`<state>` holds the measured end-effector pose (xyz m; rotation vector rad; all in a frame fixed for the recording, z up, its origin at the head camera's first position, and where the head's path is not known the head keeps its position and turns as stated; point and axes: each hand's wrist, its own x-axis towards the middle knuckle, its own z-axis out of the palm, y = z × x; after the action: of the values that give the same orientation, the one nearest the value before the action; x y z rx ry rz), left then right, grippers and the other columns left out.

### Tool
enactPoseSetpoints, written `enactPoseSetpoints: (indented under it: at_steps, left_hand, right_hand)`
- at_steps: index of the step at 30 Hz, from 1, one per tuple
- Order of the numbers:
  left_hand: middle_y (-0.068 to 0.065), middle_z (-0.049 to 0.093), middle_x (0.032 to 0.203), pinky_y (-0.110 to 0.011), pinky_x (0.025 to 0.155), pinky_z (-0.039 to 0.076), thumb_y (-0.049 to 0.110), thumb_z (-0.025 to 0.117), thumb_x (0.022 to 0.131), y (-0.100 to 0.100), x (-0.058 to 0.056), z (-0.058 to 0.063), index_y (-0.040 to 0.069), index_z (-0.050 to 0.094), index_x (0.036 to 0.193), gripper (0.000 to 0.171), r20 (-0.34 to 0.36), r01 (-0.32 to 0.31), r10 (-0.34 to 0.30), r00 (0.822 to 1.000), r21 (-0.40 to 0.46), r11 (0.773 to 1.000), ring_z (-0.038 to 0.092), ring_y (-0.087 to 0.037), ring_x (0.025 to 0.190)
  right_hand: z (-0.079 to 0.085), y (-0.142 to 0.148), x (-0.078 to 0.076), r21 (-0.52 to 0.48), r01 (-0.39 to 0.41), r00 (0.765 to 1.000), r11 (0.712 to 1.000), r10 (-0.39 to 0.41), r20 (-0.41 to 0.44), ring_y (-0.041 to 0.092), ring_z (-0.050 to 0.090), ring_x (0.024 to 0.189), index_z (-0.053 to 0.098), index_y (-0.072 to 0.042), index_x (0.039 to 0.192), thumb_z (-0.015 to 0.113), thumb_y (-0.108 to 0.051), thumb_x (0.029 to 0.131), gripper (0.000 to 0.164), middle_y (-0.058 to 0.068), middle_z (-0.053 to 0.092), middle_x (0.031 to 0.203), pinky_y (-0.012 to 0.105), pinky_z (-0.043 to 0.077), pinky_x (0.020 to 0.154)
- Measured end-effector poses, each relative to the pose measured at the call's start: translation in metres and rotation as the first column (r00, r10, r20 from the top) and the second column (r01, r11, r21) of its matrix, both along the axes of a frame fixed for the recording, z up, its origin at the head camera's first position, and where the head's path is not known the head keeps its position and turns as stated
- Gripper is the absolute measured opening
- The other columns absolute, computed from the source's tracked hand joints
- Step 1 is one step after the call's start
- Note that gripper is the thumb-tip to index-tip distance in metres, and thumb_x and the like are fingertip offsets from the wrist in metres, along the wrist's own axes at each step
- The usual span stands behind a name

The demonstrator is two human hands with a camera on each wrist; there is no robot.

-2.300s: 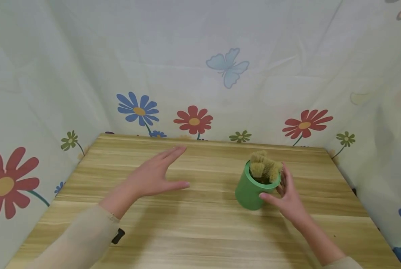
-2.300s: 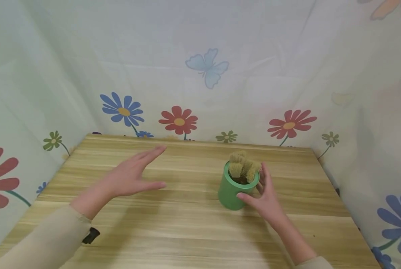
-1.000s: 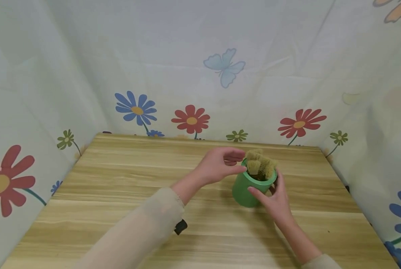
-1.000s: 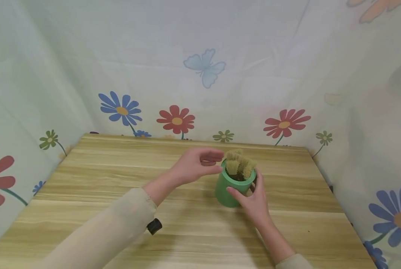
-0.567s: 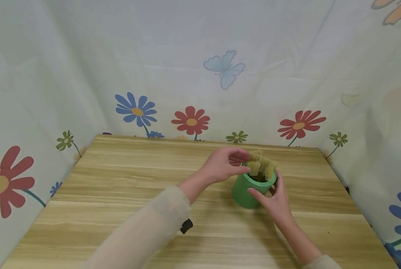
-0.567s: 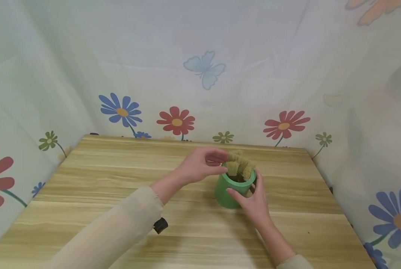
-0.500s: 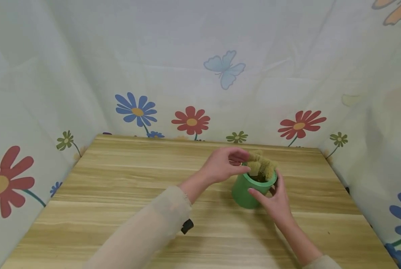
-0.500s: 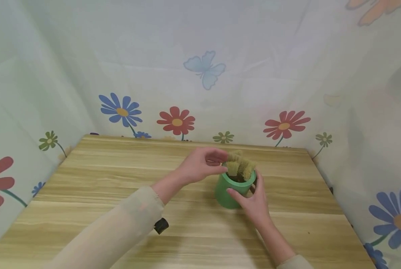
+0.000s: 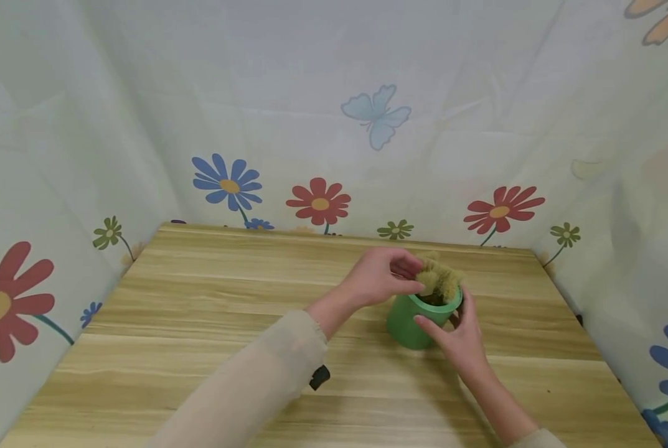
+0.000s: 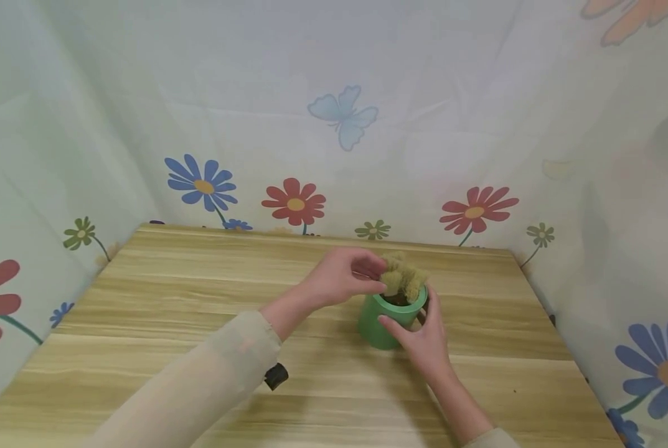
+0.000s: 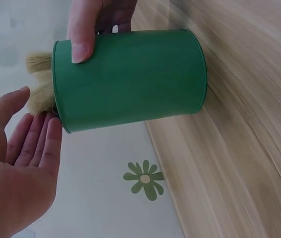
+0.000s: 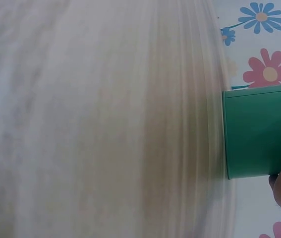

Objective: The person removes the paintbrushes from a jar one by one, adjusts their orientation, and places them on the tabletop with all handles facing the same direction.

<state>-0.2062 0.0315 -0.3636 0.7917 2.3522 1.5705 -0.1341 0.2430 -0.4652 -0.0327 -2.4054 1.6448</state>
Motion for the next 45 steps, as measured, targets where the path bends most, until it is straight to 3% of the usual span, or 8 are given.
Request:
enactPoseSetpoints:
  at_steps: [9,24,34,45]
  left_hand:
    - [0.009,0.077,0.102,-0.019,0.085,0.058,0.021,0.090,0.090,0.011,0.002,0.001,0.015,0.079,0.116,0.029,-0.018,-0.043,0.043,0.999,-0.011,0.999,0.070,-0.001,0.091]
    - [0.011,0.074,0.092,-0.018,0.076,0.058,0.018,0.085,0.095,0.019,0.009,0.003,0.017,0.079,0.103,0.010,-0.057,-0.142,0.145,0.988,0.058,0.988,0.067,-0.001,0.083]
    - [0.009,0.075,0.094,-0.019,0.078,0.059,0.018,0.084,0.096,0.011,0.012,0.019,0.015,0.078,0.103,0.010,-0.119,-0.135,0.154,0.981,0.151,0.979,0.068,-0.002,0.085]
    - [0.004,0.077,0.098,-0.018,0.082,0.059,0.017,0.082,0.097,-0.002,0.016,0.051,0.012,0.077,0.107,0.012,-0.213,-0.105,0.146,0.966,0.196,0.975,0.070,-0.004,0.087]
  right_hand:
    - [0.000,0.000,-0.001,0.000,0.001,1.000,1.000,-0.001,-0.001,0.027,0.041,0.149,0.019,-0.015,0.169,0.089,-0.023,0.090,0.106,0.009,0.039,0.163,0.004,0.037,0.103]
    - [0.001,0.000,0.001,-0.002,0.010,1.000,1.000,-0.010,0.008,0.028,0.041,0.149,0.019,-0.014,0.169,0.090,-0.022,0.090,0.107,0.010,0.040,0.162,0.004,0.036,0.104]
    - [0.002,0.000,0.003,0.023,0.014,1.000,1.000,-0.015,0.020,0.029,0.042,0.149,0.020,-0.015,0.169,0.090,-0.024,0.090,0.106,0.011,0.041,0.163,0.009,0.036,0.106]
    - [0.001,0.000,0.002,0.028,0.011,1.000,1.000,-0.010,-0.023,0.027,0.046,0.145,0.025,-0.015,0.167,0.090,-0.020,0.089,0.102,0.010,0.044,0.160,0.005,0.038,0.102]
